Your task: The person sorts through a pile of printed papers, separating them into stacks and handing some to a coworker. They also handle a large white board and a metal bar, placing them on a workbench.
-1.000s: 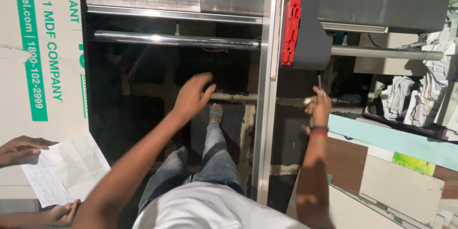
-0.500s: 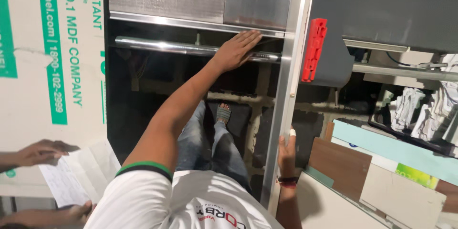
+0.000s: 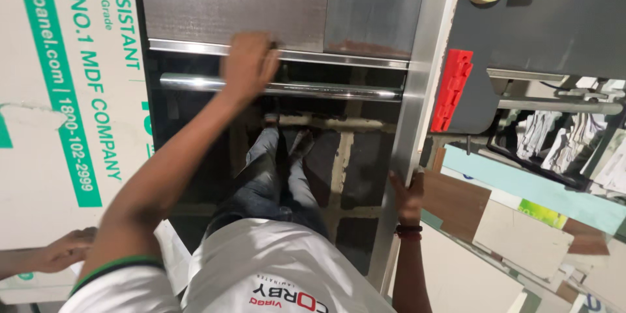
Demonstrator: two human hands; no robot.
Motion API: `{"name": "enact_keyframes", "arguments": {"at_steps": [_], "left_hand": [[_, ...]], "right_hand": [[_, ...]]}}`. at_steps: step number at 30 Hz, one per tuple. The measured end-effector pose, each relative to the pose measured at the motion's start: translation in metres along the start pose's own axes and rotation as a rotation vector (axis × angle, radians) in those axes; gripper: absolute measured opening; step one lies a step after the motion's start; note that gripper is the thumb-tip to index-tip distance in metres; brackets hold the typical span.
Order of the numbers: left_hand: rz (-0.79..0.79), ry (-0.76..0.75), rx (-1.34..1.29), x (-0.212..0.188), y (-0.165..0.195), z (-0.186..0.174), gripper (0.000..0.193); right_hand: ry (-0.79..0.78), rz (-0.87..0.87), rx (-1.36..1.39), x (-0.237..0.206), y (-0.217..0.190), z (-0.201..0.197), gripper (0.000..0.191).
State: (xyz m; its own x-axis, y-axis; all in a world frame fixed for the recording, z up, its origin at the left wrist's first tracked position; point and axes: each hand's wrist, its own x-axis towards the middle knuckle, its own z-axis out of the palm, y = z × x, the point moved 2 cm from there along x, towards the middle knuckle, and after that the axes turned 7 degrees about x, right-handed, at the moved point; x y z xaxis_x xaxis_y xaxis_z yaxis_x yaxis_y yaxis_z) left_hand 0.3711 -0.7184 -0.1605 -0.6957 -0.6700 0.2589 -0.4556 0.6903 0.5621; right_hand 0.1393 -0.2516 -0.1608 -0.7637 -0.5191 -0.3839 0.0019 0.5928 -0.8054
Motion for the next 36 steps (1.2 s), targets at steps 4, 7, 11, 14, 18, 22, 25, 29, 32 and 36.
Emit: {"name": "enact_keyframes", "arguments": {"at_steps": [4,7,11,14,18,22,25,29,32,36], "left_hand": [[0.479,0.075,-0.195,0.097,0.137,0.114,0.042],[0.697,-0.104,-0.453,0.123,0.258,0.168,0.047],[0.770,-0.486,0.005,0.106,0.311,0.185,0.075],[0.744,-0.552,0.115,0.100,0.305,0.176,0.089],[0.724,-0.502,0.112,0.100,0.303,0.172,0.091],[0.557,-0.382,0.002,0.080,0.295,0.170,0.086],[0.367,-0.265,-0.041,0.042,0.291,0.160,0.081],[0.075,-0.171,-0.341,-0.034,0.317,0.110,0.077],[-0.043,-0.212,-0.741,-0.102,0.365,0.043,0.047],[0.257,-0.188,-1.197,-0.198,0.454,-0.067,0.023]], "right_hand": [[-0.085,-0.003,0.447,-0.007,-0.016,0.004,0.049],[0.022,0.036,0.139,-0.007,-0.024,0.007,0.045],[0.038,0.041,0.094,-0.006,-0.035,0.012,0.040],[0.022,0.006,0.144,-0.009,-0.045,0.017,0.039],[0.061,-0.025,-0.020,-0.011,-0.046,0.016,0.037],[0.121,-0.093,-0.278,-0.010,-0.032,0.007,0.041],[0.125,0.005,-0.246,-0.009,-0.019,0.006,0.044],[0.214,-0.513,-0.599,-0.014,-0.030,0.007,0.049],[-0.134,-0.286,-0.332,-0.038,-0.027,-0.011,0.049],[-0.494,-0.384,-0.116,-0.137,-0.004,-0.073,0.057]]}}
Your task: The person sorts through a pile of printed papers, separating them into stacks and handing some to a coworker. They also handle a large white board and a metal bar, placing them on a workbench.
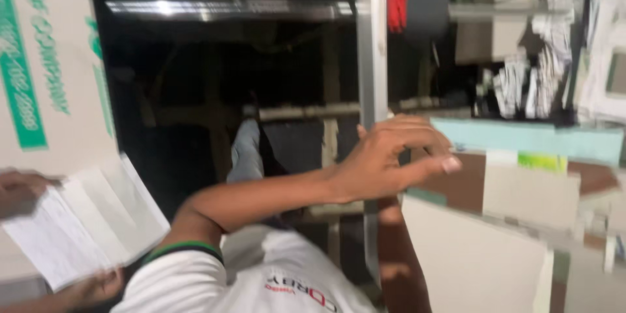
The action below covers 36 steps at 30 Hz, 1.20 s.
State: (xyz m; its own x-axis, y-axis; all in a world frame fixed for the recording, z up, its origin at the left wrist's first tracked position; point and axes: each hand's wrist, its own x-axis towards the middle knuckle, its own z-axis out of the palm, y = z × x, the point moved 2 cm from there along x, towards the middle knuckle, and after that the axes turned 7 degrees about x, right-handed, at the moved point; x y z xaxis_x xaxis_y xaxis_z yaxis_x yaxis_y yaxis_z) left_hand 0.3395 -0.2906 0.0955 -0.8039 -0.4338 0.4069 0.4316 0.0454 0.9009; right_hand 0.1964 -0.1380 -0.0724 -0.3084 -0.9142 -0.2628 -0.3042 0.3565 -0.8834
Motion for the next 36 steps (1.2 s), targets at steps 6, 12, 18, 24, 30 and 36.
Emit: {"name": "enact_keyframes", "arguments": {"at_steps": [6,12,18,24,30,36], "left_hand": [[0.331,-0.280,0.074,-0.101,0.173,0.135,0.019],[0.245,-0.668,0.389,-0.136,0.204,0.261,0.018],[0.208,-0.837,0.435,-0.145,0.202,0.289,0.023],[0.162,-0.864,0.461,-0.147,0.191,0.314,0.029],[0.134,-0.843,0.545,-0.134,0.166,0.363,0.034],[0.031,-0.766,0.688,-0.137,0.157,0.407,0.039]], "right_hand": [[0.629,0.360,-0.241,-0.158,0.064,0.108,0.089],[0.651,0.393,-0.224,-0.238,0.084,0.126,0.080],[0.627,0.380,-0.224,-0.234,0.083,0.125,0.080],[0.607,0.369,-0.242,-0.242,0.099,0.127,0.077],[0.642,0.099,-0.272,-0.240,0.100,0.120,0.090],[0.341,-0.036,0.067,-0.290,0.126,0.098,0.089]]}}
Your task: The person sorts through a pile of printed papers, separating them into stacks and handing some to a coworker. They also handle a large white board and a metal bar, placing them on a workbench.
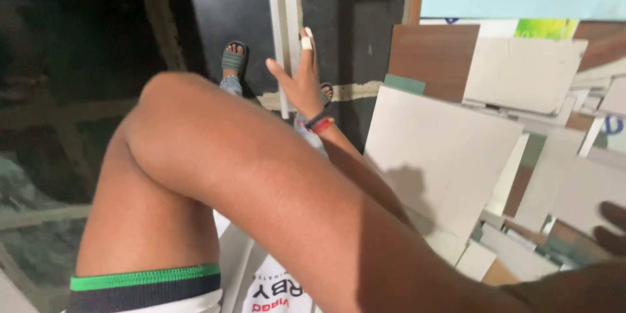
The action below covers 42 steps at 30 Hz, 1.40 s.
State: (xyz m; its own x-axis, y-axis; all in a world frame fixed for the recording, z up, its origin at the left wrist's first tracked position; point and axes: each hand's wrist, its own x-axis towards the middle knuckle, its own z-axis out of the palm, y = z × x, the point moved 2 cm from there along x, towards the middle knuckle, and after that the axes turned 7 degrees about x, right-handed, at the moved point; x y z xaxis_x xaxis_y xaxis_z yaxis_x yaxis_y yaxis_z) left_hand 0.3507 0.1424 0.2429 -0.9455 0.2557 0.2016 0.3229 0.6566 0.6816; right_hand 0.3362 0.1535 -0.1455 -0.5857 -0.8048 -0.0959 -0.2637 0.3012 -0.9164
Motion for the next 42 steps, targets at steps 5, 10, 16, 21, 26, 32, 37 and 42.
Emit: {"name": "enact_keyframes", "arguments": {"at_steps": [5,10,16,21,26,32,37,42], "left_hand": [[-0.077,-0.002,0.039,0.082,0.029,0.013,0.043],[-0.371,0.024,-0.071,0.091,-0.017,0.022,0.047],[-1.195,0.663,0.243,-0.029,-0.255,0.061,0.067],[-1.572,0.659,0.111,-0.077,-0.346,0.143,0.106],[-1.721,0.644,0.005,-0.058,-0.417,0.112,0.096],[-1.684,0.930,0.177,-0.019,-0.515,0.015,0.096],[-1.740,0.950,0.355,0.005,-0.566,-0.034,0.101],[-1.800,0.922,0.394,0.012,-0.589,-0.065,0.099]], "right_hand": [[-0.104,0.072,0.015,-0.071,0.068,-0.116,0.080],[0.154,0.484,-0.008,-0.110,0.125,-0.238,0.062],[0.207,0.221,0.236,-0.030,0.142,-0.315,0.042],[0.003,0.064,0.225,0.097,0.115,-0.320,0.037],[-0.247,-0.051,0.042,0.242,0.049,-0.304,0.032],[-0.395,-0.096,-0.135,0.429,-0.026,-0.276,0.026],[-0.441,-0.396,-0.149,0.595,-0.049,-0.221,0.034],[-0.525,-0.498,-0.130,0.721,-0.053,-0.143,0.049]]}}
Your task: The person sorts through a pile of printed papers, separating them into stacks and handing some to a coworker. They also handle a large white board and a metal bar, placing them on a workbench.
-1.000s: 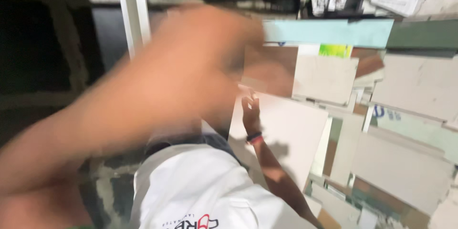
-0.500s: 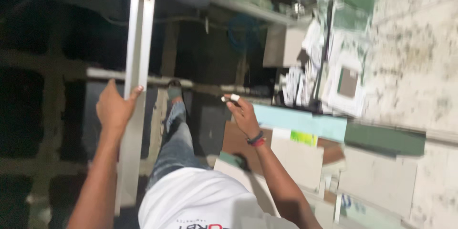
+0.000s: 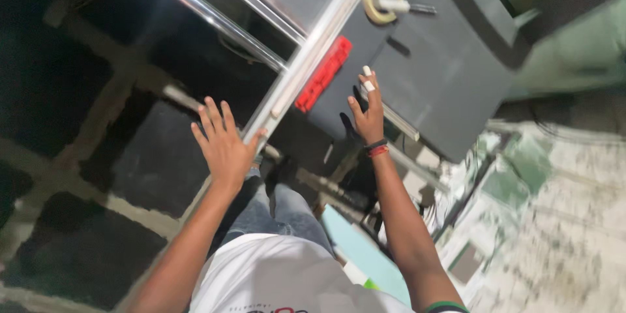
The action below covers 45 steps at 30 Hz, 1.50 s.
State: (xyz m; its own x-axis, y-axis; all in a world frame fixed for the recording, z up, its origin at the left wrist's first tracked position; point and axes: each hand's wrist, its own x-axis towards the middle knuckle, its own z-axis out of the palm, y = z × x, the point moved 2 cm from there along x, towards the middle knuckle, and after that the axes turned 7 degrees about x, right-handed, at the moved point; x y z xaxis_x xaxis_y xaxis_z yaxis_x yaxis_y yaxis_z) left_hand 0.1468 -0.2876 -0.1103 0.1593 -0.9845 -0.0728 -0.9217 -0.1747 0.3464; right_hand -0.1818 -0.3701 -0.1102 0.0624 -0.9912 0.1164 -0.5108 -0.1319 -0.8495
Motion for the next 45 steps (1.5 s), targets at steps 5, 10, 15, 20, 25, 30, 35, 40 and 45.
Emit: {"name": "enact_keyframes", "arguments": {"at_steps": [5,10,15,20,25,30,35,40,45], "left_hand": [[-0.085,-0.023,0.088,0.013,0.005,0.002,0.102],[-0.109,0.045,0.092,0.018,0.002,0.014,0.101],[-0.146,0.040,0.093,0.023,-0.004,0.032,0.099],[-0.136,0.079,0.090,0.032,-0.012,0.038,0.102],[-0.113,0.049,0.168,0.050,-0.020,0.030,0.101],[-0.083,0.032,0.213,0.078,-0.041,0.021,0.099],[-0.105,-0.010,0.206,0.103,-0.089,0.020,0.093],[-0.106,-0.016,0.274,0.127,-0.135,0.014,0.087],[-0.140,-0.002,0.367,0.158,-0.170,-0.012,0.089]], "right_hand": [[-0.057,-0.095,-0.015,0.038,0.027,0.021,0.049],[-0.024,-0.056,0.001,0.033,0.039,0.020,0.039],[-0.063,-0.016,0.011,0.037,0.047,0.024,0.043],[-0.065,0.000,0.006,0.047,0.050,0.032,0.049],[-0.092,0.059,0.014,0.071,0.049,0.047,0.048],[-0.095,0.088,0.030,0.099,0.040,0.073,0.048],[-0.092,0.092,-0.014,0.112,0.027,0.112,0.047],[-0.125,0.101,-0.039,0.136,0.014,0.152,0.056],[-0.141,0.106,-0.017,0.179,-0.007,0.193,0.055]]}}
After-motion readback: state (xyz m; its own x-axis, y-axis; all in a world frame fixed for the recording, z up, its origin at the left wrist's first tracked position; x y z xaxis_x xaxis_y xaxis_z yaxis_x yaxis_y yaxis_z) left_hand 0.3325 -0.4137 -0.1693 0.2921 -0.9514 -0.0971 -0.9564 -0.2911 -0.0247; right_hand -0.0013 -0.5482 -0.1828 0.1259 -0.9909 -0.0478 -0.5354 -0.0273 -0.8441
